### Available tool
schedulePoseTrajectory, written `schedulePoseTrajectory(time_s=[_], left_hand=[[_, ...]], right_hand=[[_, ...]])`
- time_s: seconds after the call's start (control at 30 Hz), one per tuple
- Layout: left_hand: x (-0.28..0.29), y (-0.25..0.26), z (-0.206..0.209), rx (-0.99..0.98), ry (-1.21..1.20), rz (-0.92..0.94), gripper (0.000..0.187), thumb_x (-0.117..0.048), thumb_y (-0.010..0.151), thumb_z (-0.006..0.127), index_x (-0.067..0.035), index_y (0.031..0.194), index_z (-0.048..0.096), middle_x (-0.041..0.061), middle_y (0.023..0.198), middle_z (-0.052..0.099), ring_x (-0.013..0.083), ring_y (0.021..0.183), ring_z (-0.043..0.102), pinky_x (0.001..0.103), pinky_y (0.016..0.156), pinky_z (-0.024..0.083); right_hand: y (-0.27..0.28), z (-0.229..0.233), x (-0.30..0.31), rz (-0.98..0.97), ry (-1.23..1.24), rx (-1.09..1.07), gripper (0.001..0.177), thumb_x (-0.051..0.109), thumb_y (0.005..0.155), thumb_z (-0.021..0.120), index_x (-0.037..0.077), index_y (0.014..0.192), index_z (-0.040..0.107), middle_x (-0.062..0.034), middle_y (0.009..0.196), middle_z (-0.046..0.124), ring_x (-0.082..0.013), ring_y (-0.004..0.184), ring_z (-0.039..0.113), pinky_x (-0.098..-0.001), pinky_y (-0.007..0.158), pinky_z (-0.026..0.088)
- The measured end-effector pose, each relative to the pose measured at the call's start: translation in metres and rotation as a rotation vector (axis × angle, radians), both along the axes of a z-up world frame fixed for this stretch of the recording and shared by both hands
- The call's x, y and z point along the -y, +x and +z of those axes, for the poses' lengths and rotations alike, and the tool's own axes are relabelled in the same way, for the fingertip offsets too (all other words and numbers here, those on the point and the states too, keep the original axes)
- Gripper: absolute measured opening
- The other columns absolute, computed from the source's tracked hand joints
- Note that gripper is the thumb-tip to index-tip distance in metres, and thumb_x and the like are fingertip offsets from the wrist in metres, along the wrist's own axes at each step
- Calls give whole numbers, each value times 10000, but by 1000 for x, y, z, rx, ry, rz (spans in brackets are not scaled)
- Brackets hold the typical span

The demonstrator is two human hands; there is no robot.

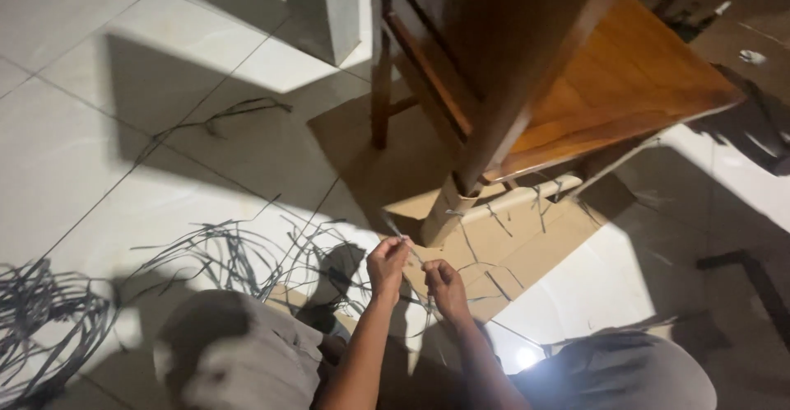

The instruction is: Wrapping a wooden chair leg with cardboard and securing it with plastic ties for protection

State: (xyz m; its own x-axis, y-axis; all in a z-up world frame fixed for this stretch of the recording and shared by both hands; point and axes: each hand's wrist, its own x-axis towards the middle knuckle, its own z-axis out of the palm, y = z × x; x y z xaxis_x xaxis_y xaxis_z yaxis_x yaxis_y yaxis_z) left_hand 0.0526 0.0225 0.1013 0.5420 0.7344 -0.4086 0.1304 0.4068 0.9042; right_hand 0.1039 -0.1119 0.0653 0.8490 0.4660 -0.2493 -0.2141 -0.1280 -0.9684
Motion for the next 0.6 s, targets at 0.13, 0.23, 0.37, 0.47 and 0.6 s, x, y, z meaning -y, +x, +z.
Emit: schedulePoseTrajectory(time_s=[0.13,0.23,0.37,0.47,0.6], left_hand=[[23,26,-28,-39,-3,-5,152,-270,783,825,-170,896,804,40,708,728,102,609,639,226,565,533],[48,45,-63,-72,36,-114,131,-283,787,824,-181,866,800,30,675,724,99,594,648,222,568,519],[78,39,-29,-68,129,-313,112,-268,753,842,-176,806,808,37,635,720,111,591,661,251,583,529],[81,45,-43,-49,223,-332,55,-219,758,813,-168,776,802,23,624,728,86,632,644,250,604,518],[81,42,0,-64,397,-267,407,-288,764,872,-110,1104,740,178,987,769,343,924,747,423,809,584]], right_hand=[[6,-14,36,-112,-170,8,230,293,966,676,76,907,724,-93,711,682,-191,664,641,-325,657,503],[4,3,49,-198,-207,-11,288,378,964,685,97,993,742,-126,909,754,-234,914,693,-401,884,508],[-4,66,49,-213,-167,-6,406,437,1022,593,69,1064,761,-159,970,742,-261,1018,683,-440,1008,493],[3,53,56,-210,-176,-2,370,377,1050,533,62,978,714,-68,723,582,-198,686,584,-312,658,519],[9,53,66,-274,-359,91,398,416,1014,568,70,1056,758,-235,1046,736,-417,1100,677,-493,1009,492]])
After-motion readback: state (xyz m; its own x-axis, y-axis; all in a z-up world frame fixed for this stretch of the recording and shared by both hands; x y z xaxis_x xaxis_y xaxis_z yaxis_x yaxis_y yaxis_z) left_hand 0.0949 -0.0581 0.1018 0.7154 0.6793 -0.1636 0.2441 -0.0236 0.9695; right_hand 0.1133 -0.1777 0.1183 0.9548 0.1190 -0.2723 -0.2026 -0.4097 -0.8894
